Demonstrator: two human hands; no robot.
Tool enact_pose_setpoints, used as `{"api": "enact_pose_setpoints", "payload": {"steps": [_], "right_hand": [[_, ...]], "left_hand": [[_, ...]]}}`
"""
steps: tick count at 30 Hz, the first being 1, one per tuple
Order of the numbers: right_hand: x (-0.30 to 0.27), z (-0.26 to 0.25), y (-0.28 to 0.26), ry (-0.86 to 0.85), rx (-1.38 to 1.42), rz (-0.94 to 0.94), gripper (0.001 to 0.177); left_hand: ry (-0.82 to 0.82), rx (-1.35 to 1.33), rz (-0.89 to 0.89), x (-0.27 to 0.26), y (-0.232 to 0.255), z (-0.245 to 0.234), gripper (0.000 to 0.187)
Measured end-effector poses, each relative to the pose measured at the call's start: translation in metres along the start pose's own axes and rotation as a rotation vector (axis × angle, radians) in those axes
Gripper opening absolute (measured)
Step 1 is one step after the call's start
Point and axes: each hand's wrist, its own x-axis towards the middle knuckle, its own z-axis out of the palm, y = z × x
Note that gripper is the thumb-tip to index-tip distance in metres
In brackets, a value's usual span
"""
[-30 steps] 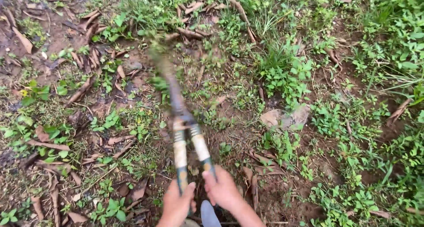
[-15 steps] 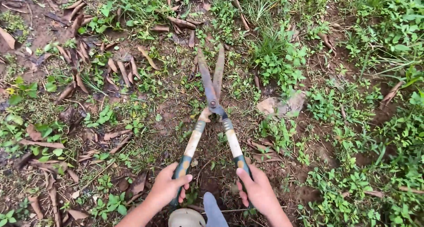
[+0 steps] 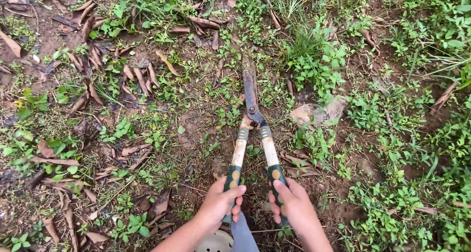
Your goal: Trimming grass and weeds in a backyard using manual garden shears.
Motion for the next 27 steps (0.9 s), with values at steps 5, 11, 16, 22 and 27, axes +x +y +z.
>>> {"api": "enact_pose_setpoints", "payload": {"steps": [5, 11, 16, 22, 27], "right_hand": [[-0.01, -0.02, -0.013, -0.043, -0.001, 0.047, 0.013], [-0.013, -0.008, -0.031, 0.087, 0.008, 0.091, 0.022], [-0.011, 0.003, -0.041, 0.127, -0.161, 0.039, 0.018], [0.009, 0.041, -0.01, 0.137, -0.242, -0.035, 0.018], [0.032, -0.024, 0.021, -0.084, -0.007, -0.095, 0.021]], "left_hand": [[-0.021, -0.134, -0.007, -0.01, -0.008, 0.004, 0.016], [-0.141, -0.279, -0.07, 0.005, -0.006, 0.01, 0.017], [-0.139, -0.332, -0.117, 0.01, 0.003, 0.017, 0.018], [-0.129, -0.349, 0.005, 0.024, -0.005, 0.031, 0.017], [0.021, 0.127, -0.035, 0.003, 0.022, -0.007, 0.01]]}}
